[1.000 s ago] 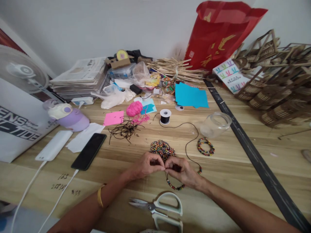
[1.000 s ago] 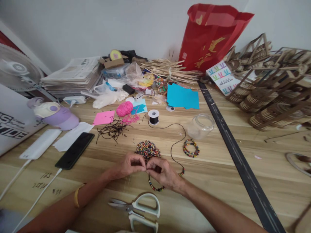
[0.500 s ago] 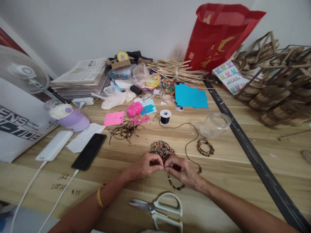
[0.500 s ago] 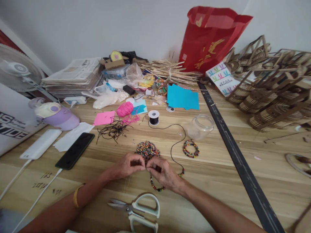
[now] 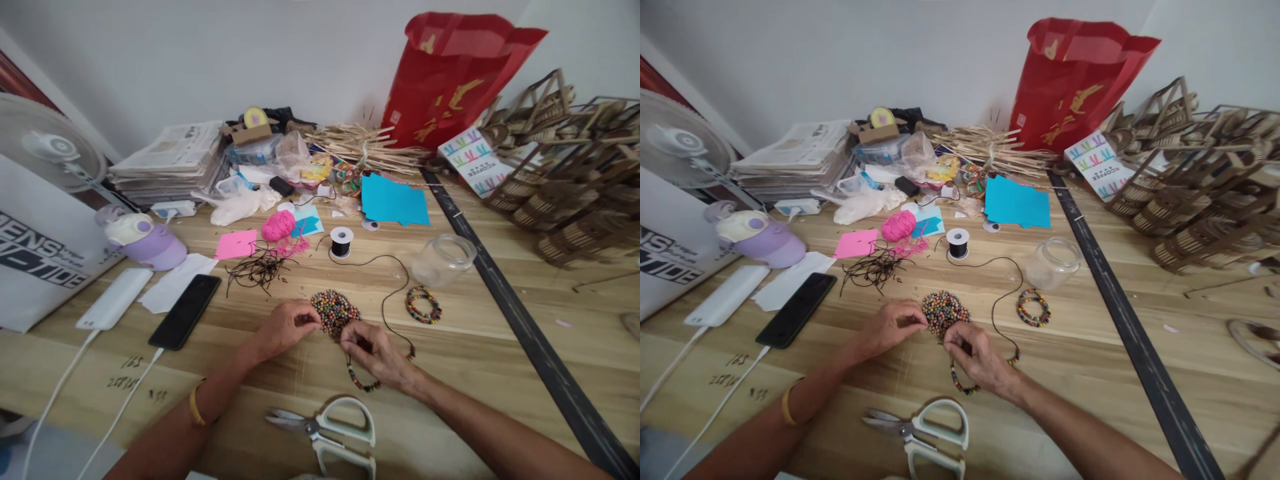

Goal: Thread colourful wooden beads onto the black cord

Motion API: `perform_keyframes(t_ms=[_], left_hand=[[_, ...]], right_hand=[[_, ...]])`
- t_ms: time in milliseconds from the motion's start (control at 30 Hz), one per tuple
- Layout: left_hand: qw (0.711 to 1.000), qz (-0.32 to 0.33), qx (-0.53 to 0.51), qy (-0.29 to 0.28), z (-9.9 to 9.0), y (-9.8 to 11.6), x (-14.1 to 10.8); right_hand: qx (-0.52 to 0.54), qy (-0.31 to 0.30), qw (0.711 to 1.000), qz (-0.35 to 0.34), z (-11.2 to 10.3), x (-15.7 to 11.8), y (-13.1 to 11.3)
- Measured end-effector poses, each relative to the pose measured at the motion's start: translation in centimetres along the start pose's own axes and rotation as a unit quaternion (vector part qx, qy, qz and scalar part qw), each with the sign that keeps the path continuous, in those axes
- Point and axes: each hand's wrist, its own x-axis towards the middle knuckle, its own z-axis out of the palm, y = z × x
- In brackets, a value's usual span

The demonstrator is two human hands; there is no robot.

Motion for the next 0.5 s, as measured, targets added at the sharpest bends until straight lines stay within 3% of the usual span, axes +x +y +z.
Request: perform_keyframes(t_ms=[500], left_hand=[[0.975,0.13,0.167,-0.063,1.8,-1.7,-0.3]], right_hand=[[-0.005,0.006,1.0,-0.002,0.1,0.1,-0.1]])
